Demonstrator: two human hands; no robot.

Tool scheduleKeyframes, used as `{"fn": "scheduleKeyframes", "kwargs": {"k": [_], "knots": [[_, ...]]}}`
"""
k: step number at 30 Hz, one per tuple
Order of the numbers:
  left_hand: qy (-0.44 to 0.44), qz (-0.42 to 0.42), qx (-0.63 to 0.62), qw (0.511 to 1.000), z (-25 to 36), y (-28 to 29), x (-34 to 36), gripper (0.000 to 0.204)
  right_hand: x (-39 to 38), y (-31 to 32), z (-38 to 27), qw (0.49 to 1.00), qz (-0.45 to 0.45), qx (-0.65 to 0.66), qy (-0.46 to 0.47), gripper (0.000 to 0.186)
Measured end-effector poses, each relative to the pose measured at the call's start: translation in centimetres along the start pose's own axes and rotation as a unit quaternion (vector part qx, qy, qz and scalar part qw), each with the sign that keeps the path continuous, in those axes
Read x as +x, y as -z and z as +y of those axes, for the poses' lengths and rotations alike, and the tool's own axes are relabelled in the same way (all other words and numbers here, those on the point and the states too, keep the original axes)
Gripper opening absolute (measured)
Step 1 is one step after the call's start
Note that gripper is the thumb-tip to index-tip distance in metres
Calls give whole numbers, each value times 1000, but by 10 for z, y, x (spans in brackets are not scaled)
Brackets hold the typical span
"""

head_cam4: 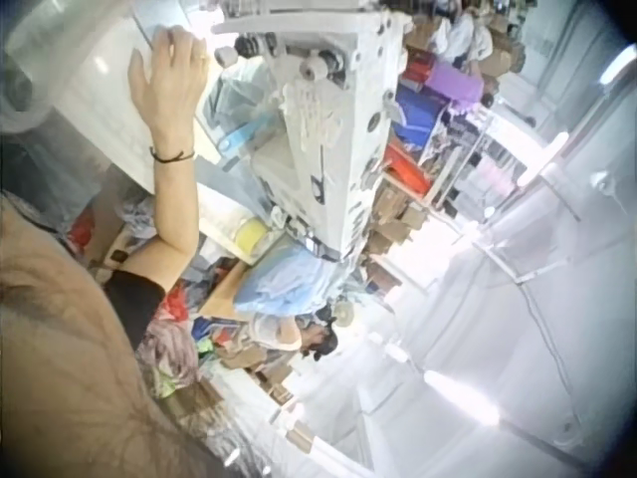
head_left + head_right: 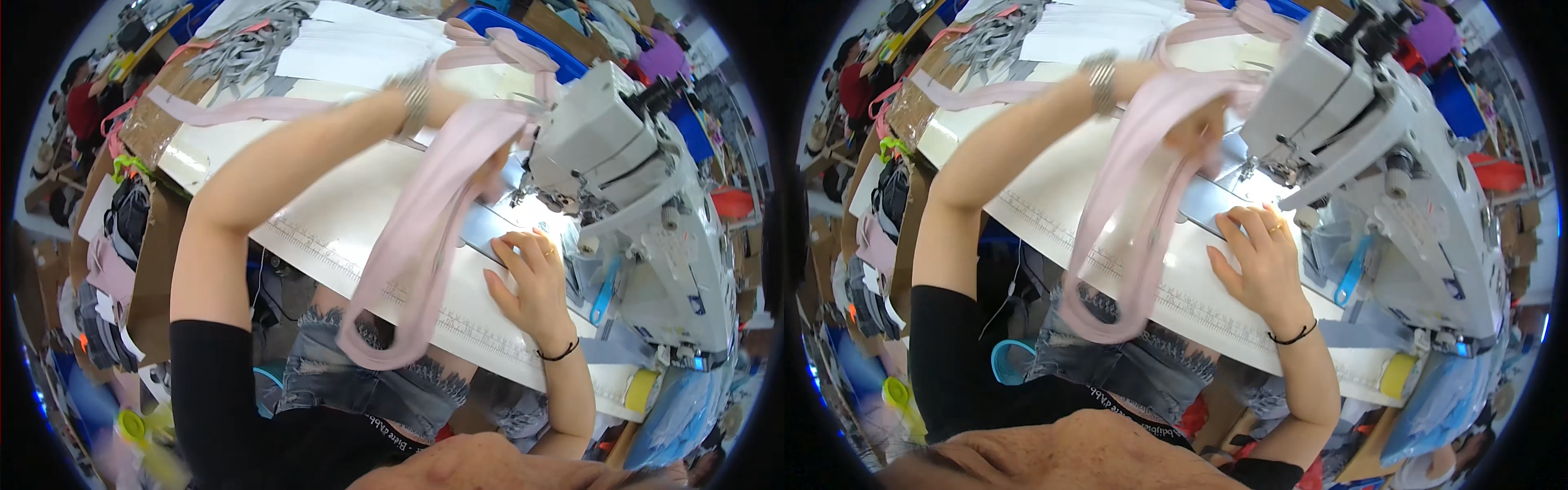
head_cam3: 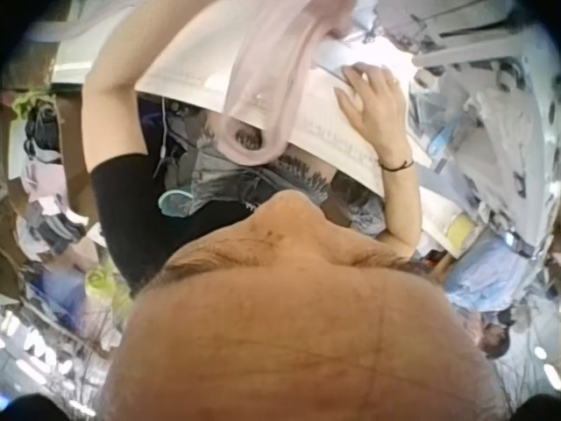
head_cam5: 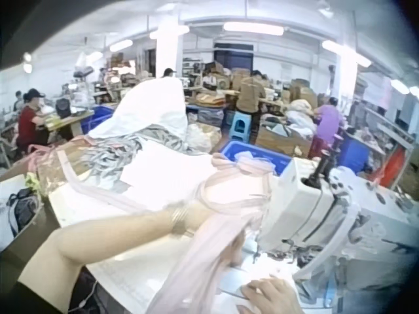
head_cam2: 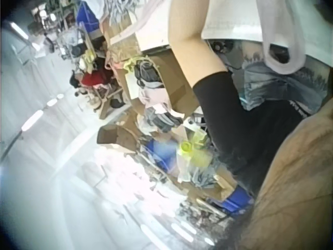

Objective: The person aligns fabric strips and straps under a sewing machine needle, stitches them together repeatedly, and gathers the bundle of sewn pieces by hand.

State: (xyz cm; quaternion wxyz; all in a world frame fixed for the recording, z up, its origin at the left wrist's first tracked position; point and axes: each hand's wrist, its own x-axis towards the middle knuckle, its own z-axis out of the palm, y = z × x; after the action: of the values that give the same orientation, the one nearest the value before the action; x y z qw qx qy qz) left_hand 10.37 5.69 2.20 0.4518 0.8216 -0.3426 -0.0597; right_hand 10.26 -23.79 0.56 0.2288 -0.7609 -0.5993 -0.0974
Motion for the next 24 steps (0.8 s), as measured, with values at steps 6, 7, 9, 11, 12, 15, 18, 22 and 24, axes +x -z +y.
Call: {"fn": "scheduleKeyframes", "kwargs": {"k": [6, 7, 9, 11, 12, 15, 18, 22, 24], "knots": [[137, 66, 251, 956, -44, 62, 85, 23, 0, -7, 3, 1000, -5, -5, 11, 37], [195, 95, 303, 928, -56, 110, 108, 23, 10, -12, -9, 999, -2, 14, 50, 38], [212, 86, 373, 899, -50, 89, 96, 21, 1, -4, 4, 1000, -4, -2, 21, 38], [251, 84, 451, 852, -33, 71, 64, 20, 0, -4, 6, 1000, -1, 0, 16, 37], [281, 90, 492, 819, -23, 75, 48, 20, 2, -3, 3, 1000, -3, 5, 21, 37], [299, 186, 512, 783, 2, 49, -25, 12, 2, -3, 4, 1000, -1, 7, 27, 36], [291, 257, 555, 735, 15, 33, -134, 11, 3, -5, 2, 999, -4, 10, 32, 36], [379, 266, 577, 673, 22, 15, -245, 10, 1, -3, -6, 1000, -2, 3, 17, 35], [448, 199, 571, 659, 33, 5, -260, 9, 0, -5, -6, 1000, -2, 1, 20, 34]]}}
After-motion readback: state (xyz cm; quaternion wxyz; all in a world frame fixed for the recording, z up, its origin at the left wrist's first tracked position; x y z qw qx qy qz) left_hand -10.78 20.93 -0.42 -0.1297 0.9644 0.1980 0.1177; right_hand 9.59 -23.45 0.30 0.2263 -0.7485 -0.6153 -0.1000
